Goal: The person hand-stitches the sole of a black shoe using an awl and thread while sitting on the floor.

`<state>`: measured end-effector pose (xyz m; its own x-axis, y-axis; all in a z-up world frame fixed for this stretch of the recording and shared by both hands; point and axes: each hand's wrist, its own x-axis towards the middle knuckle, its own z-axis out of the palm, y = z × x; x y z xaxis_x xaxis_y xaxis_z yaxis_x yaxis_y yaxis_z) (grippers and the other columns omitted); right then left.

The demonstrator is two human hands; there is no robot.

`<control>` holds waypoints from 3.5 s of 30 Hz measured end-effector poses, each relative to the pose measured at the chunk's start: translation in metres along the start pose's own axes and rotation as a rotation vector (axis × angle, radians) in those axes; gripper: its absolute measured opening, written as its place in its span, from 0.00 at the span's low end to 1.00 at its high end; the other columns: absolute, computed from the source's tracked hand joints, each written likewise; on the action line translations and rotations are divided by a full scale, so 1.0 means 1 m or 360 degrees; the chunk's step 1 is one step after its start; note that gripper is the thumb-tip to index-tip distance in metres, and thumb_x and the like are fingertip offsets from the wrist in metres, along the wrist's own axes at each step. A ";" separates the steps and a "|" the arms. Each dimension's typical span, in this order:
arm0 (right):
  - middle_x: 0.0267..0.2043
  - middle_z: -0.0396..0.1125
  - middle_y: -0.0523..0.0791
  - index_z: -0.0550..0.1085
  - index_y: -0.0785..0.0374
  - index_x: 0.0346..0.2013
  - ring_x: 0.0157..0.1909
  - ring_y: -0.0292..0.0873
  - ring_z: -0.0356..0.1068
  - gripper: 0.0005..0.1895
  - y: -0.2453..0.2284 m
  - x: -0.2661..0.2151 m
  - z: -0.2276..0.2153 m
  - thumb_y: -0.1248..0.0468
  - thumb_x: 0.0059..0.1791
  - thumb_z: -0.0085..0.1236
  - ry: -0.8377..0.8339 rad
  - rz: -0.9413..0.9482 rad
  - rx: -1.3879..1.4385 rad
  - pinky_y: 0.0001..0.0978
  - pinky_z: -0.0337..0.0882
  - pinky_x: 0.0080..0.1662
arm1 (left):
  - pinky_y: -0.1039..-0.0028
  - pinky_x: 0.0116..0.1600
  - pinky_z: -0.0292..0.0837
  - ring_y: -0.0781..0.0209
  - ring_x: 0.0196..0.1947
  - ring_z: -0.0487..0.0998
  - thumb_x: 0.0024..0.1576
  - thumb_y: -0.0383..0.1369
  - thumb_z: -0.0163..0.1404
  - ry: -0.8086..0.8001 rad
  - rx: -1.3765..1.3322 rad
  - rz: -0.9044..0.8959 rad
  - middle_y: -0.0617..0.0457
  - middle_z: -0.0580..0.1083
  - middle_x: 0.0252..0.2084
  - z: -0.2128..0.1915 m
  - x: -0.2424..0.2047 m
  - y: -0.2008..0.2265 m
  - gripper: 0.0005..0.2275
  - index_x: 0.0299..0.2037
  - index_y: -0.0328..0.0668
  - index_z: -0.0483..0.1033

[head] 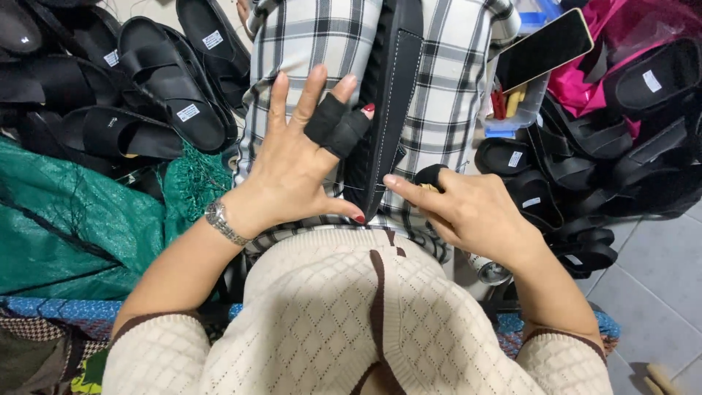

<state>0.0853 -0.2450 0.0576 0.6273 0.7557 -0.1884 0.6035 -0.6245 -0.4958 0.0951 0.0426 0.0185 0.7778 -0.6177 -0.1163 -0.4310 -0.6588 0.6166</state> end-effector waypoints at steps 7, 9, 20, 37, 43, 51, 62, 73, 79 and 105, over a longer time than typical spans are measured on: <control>0.21 0.55 0.41 0.72 0.47 0.63 0.17 0.39 0.52 0.30 0.000 0.003 -0.004 0.64 0.46 0.58 -0.0058 0.0016 0.0062 0.31 0.54 0.19 | 0.42 0.71 0.13 0.43 0.76 0.30 0.34 0.63 0.68 0.0066 0.0017 0.0047 0.41 0.47 0.78 0.005 -0.002 -0.003 0.57 0.75 0.42 0.61; 0.22 0.55 0.41 0.72 0.47 0.64 0.17 0.39 0.52 0.30 0.000 0.003 -0.006 0.64 0.45 0.58 -0.0068 0.0017 0.0063 0.31 0.54 0.18 | 0.41 0.70 0.12 0.44 0.75 0.29 0.33 0.62 0.69 0.0054 0.0015 0.0042 0.41 0.46 0.78 0.006 -0.001 -0.004 0.58 0.75 0.41 0.61; 0.21 0.58 0.41 0.71 0.56 0.64 0.16 0.38 0.60 0.33 -0.027 0.009 -0.027 0.63 0.42 0.57 -0.0239 0.0068 -0.0201 0.30 0.60 0.15 | 0.40 0.69 0.12 0.42 0.76 0.37 0.39 0.67 0.63 0.0203 0.0076 0.0159 0.46 0.60 0.77 0.015 0.002 -0.003 0.53 0.73 0.41 0.67; 0.21 0.64 0.44 0.77 0.65 0.54 0.17 0.43 0.66 0.25 -0.030 0.032 -0.020 0.66 0.42 0.58 -0.0154 -0.0033 -0.0143 0.33 0.66 0.20 | 0.48 0.75 0.13 0.51 0.77 0.36 0.48 0.76 0.47 0.0486 0.0225 0.0115 0.53 0.62 0.75 0.032 -0.015 -0.009 0.46 0.67 0.51 0.76; 0.20 0.58 0.39 0.75 0.57 0.50 0.21 0.39 0.64 0.15 -0.039 0.022 -0.009 0.62 0.49 0.56 0.0188 0.0086 -0.0485 0.30 0.64 0.26 | 0.60 0.55 0.65 0.49 0.54 0.71 0.51 0.36 0.66 0.0790 -0.0492 -0.0186 0.48 0.77 0.55 0.023 -0.053 0.020 0.09 0.28 0.42 0.82; 0.22 0.57 0.40 0.73 0.54 0.46 0.26 0.42 0.67 0.11 -0.028 0.027 0.000 0.61 0.49 0.51 0.0219 0.0008 -0.0583 0.31 0.68 0.30 | 0.78 0.35 0.78 0.66 0.24 0.76 0.59 0.23 0.54 0.0430 -0.2251 -0.0633 0.47 0.78 0.22 0.032 -0.044 0.034 0.08 0.48 0.33 0.80; 0.23 0.59 0.41 0.71 0.52 0.52 0.25 0.42 0.68 0.16 -0.026 0.022 0.007 0.62 0.50 0.49 0.0205 -0.0026 -0.0589 0.31 0.70 0.30 | 0.80 0.27 0.73 0.69 0.22 0.72 0.47 0.33 0.69 0.0707 -0.1349 -0.0843 0.53 0.73 0.26 0.051 -0.039 0.056 0.15 0.43 0.43 0.83; 0.22 0.57 0.40 0.72 0.51 0.53 0.22 0.40 0.66 0.17 -0.021 0.020 0.015 0.64 0.49 0.50 0.0282 -0.0057 -0.0497 0.27 0.68 0.27 | 0.82 0.28 0.72 0.74 0.21 0.72 0.54 0.27 0.61 0.0591 -0.1873 -0.1001 0.47 0.78 0.21 0.047 -0.042 0.055 0.09 0.45 0.38 0.82; 0.22 0.55 0.39 0.72 0.50 0.52 0.22 0.39 0.64 0.15 -0.021 0.019 0.020 0.64 0.50 0.48 0.0350 -0.0033 -0.0508 0.25 0.68 0.27 | 0.81 0.31 0.75 0.70 0.25 0.76 0.54 0.26 0.61 0.0698 -0.1719 -0.0977 0.48 0.79 0.28 0.049 -0.041 0.060 0.09 0.45 0.38 0.82; 0.21 0.55 0.40 0.73 0.51 0.51 0.22 0.40 0.65 0.14 -0.022 0.019 0.020 0.64 0.51 0.48 0.0399 -0.0040 -0.0434 0.28 0.69 0.28 | 0.85 0.26 0.72 0.69 0.17 0.75 0.56 0.27 0.60 0.0625 -0.2149 -0.1236 0.45 0.76 0.16 0.051 -0.038 0.050 0.09 0.46 0.37 0.81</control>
<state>0.0742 -0.2129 0.0478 0.6912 0.7208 0.0514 0.7081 -0.6613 -0.2473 0.0208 0.0107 0.0143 0.7604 -0.0473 -0.6477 0.6394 0.2287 0.7340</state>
